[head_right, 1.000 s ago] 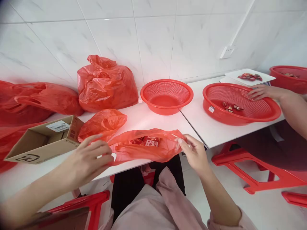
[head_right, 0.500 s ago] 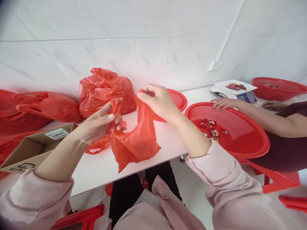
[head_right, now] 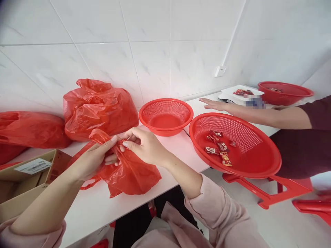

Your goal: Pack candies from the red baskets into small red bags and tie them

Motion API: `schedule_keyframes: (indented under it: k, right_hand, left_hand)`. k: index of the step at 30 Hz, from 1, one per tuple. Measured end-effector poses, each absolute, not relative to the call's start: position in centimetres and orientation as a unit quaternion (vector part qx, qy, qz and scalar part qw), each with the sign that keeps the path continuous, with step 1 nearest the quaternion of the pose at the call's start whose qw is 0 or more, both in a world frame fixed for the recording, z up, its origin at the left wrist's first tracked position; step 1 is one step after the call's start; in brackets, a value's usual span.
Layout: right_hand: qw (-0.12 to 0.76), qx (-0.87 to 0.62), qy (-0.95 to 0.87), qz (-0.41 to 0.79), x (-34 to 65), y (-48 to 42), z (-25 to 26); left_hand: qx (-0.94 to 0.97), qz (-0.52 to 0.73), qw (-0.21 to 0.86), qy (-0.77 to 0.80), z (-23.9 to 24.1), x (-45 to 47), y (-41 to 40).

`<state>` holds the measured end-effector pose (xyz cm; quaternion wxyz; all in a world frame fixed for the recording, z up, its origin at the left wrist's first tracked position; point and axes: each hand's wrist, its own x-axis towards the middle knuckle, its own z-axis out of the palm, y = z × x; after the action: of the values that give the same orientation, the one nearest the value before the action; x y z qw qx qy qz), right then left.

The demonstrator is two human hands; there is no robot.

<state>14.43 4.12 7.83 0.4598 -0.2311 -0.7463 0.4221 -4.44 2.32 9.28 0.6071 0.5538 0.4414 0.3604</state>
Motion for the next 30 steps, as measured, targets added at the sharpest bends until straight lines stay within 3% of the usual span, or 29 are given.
schedule_keyframes:
  k: [4,8,12,15,19,22,25,27,30]
  right_hand:
    - [0.508,-0.274,-0.727,0.372,15.8,2.1,8.7]
    - [0.431,-0.225,-0.771,0.411,16.9,0.5,9.5]
    - [0.464,-0.260,-0.734,0.423,15.7,2.7,7.2]
    - [0.434,-0.311,-0.707,0.464,14.1,4.4,4.5]
    - [0.417,-0.282,-0.661,0.557,13.0,4.3,2.5]
    - [0.381,-0.261,-0.667,0.584,13.4,3.5,2.4]
    - [0.396,-0.292,-0.713,0.500,14.7,3.7,2.5]
    - [0.414,-0.361,-0.754,0.362,15.9,5.1,2.3]
    - [0.300,-0.536,-0.783,0.097,17.8,9.0,1.7]
  left_hand:
    - [0.588,0.356,0.603,0.405,8.9,-4.9,2.5]
    - [0.675,0.301,0.544,0.397,9.5,-5.2,1.9]
    - [0.751,0.265,0.457,0.397,9.6,-4.7,1.5]
    - [0.781,0.299,0.340,0.430,8.5,-4.3,1.6]
    - [0.806,0.334,0.082,0.481,6.6,-4.1,1.6]
    - [0.811,0.381,0.038,0.442,5.5,-4.0,1.3]
    - [0.806,0.390,0.069,0.440,4.4,-4.3,1.1]
    - [0.799,0.380,0.091,0.457,3.7,-4.6,1.1]
    - [0.781,0.394,0.112,0.471,3.0,-4.8,1.2]
